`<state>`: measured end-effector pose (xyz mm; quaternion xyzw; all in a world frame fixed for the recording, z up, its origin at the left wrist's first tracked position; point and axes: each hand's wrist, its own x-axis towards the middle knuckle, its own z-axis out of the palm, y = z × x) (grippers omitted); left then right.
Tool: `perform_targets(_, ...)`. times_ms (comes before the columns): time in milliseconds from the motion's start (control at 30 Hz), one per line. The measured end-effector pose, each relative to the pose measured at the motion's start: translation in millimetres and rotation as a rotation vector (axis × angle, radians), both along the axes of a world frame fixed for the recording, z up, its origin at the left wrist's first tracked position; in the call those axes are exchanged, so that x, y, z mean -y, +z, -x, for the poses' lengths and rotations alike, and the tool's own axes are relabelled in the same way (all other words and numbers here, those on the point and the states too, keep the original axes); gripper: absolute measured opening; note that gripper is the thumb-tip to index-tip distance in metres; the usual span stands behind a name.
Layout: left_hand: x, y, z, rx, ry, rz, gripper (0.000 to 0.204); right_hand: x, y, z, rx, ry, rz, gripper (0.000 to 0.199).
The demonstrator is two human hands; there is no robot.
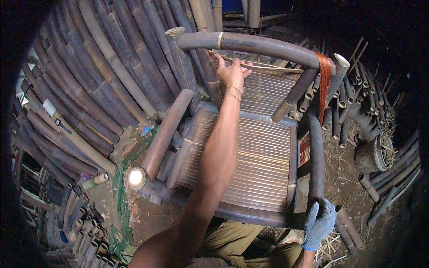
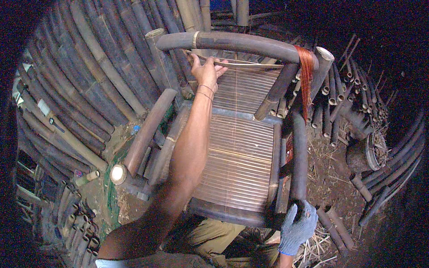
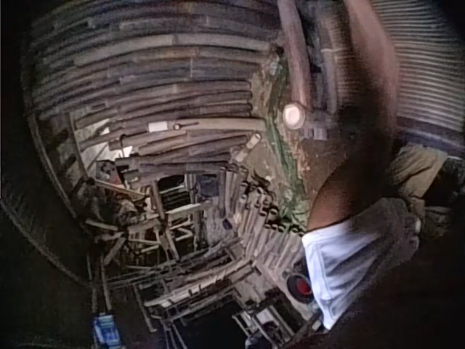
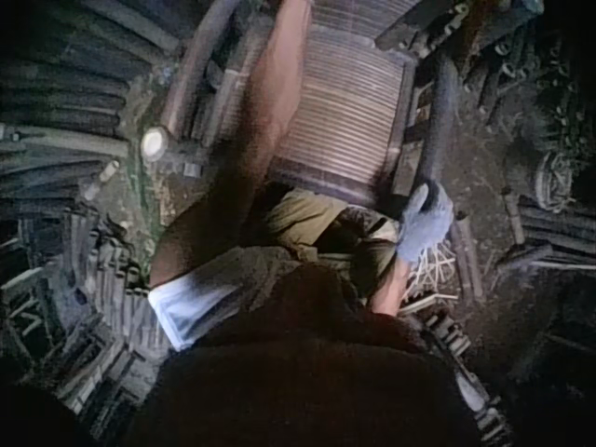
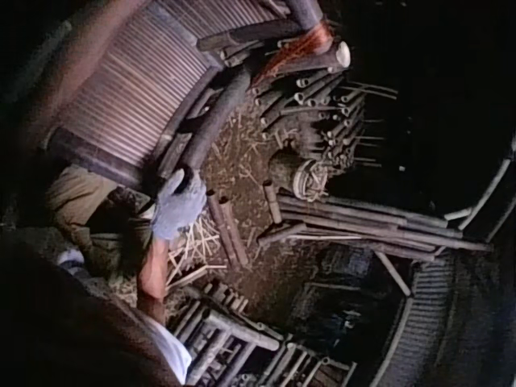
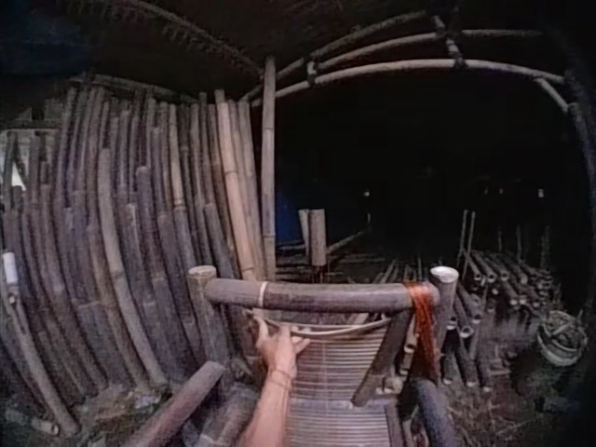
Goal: The person constructs a bamboo chair by fitting thin bamboo slats into the backrest frame, trimming bamboo pieces with a knife, and securing components with wire.
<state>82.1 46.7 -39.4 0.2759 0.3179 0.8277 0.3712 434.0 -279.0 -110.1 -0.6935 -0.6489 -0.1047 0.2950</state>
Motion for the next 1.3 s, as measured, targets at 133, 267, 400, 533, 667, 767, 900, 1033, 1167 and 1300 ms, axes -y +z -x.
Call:
perform_targets(133, 1.2, 1.2, 4.9, -0.035, -0.042, 0.007, 0.092, -1.1, -2.2, -0.3, -0.004, 0.005, -0.035, 0.021)
perform_targets(267, 1.4, 0.4, 5.9, -0.031, -0.091, 0.051, 0.093, -1.6, 3.3, 2.5, -0.008, 0.003, -0.02, 0.02)
perform_targets(400, -2.7, -3.0, 12.0, -0.043, -0.105, 0.072, 0.094, -1.1, 2.5, 1.0, -0.013, 0.013, -0.021, 0.02)
perform_targets(533, -2.0, 0.1, 12.0, -0.045, -0.087, 0.095, 0.094, -2.1, 0.9, -0.6, -0.003, 0.038, -0.043, 0.021)
perform_targets(667, 0.9, 10.5, 4.5, -0.077, -0.063, 0.126, 0.092, -1.3, -2.7, -4.9, 0.024, 0.035, -0.042, 0.022)
perform_targets(767, 3.3, 11.1, 9.0, -0.181, -0.073, 0.154, 0.089, -1.9, -1.4, -5.4, -0.012, 0.065, -0.037, 0.022)
perform_targets(900, -0.4, 0.4, 37.3, -1.059, 0.467, 0.31, 0.099, -2.3, -0.6, -3.6, -0.016, 0.104, -0.054, 0.023)
perform_targets(1033, 31.5, 41.5, 14.7, -1.726, 0.86, 0.162, 0.12, 1.8, 1.8, -11.2, -0.049, 0.056, -0.049, 0.023)
perform_targets(1167, -7.9, 81.0, 69.1, -2.197, 0.676, -0.112, 0.133, -1.4, -3.8, -6.1, -0.074, 0.067, -0.09, 0.022)
perform_targets(1300, -21.2, 90.8, 95.9, -2.221, 0.519, -0.221, 0.133, -4.9, -1.1, 1.5, -0.068, -0.01, -0.054, 0.02)
